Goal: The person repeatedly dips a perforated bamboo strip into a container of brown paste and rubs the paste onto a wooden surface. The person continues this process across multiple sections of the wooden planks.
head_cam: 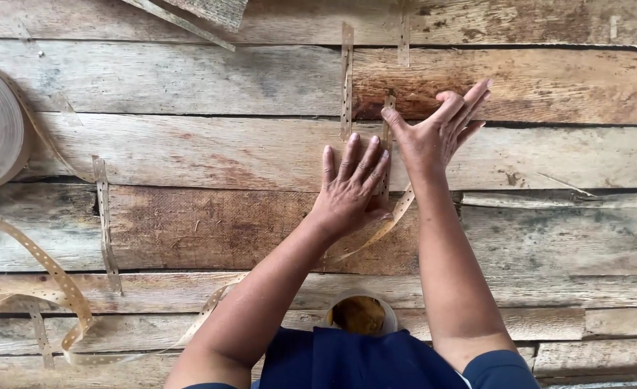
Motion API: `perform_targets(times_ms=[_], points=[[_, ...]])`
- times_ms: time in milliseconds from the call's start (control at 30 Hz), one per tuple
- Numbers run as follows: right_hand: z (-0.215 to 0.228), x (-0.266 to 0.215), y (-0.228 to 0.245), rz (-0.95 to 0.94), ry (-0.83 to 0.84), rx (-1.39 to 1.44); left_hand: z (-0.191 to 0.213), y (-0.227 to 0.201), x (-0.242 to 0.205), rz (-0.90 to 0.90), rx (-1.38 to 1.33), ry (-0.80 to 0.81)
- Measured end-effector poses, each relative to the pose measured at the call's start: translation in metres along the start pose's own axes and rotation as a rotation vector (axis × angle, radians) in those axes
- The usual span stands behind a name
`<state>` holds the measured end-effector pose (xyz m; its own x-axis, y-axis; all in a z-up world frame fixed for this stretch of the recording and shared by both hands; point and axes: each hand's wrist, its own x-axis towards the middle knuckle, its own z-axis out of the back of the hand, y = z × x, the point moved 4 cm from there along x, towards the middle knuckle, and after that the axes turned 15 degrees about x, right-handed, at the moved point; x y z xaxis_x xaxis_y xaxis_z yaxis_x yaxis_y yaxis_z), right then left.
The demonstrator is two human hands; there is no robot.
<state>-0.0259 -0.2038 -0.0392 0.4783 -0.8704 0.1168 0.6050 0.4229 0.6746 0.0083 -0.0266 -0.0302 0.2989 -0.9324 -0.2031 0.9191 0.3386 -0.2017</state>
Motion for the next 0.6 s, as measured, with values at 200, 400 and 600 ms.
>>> perform_targets(times_ms=[200,400,600], points=[[-0.032,0.028,-0.045,0.125,-0.101,-0.240,-0.016,0.001,0.002,-0.015,0.168,-0.097],[0.015,-0.010,0.012,0.056,0.073,-0.147,0.000,0.001,0.000,0.019,-0.060,0.017],[0.048,-0.077,0.001,0.167,0.160,-0.213,-0.001,0.005,-0.001,-0.013,-0.102,-0.037]])
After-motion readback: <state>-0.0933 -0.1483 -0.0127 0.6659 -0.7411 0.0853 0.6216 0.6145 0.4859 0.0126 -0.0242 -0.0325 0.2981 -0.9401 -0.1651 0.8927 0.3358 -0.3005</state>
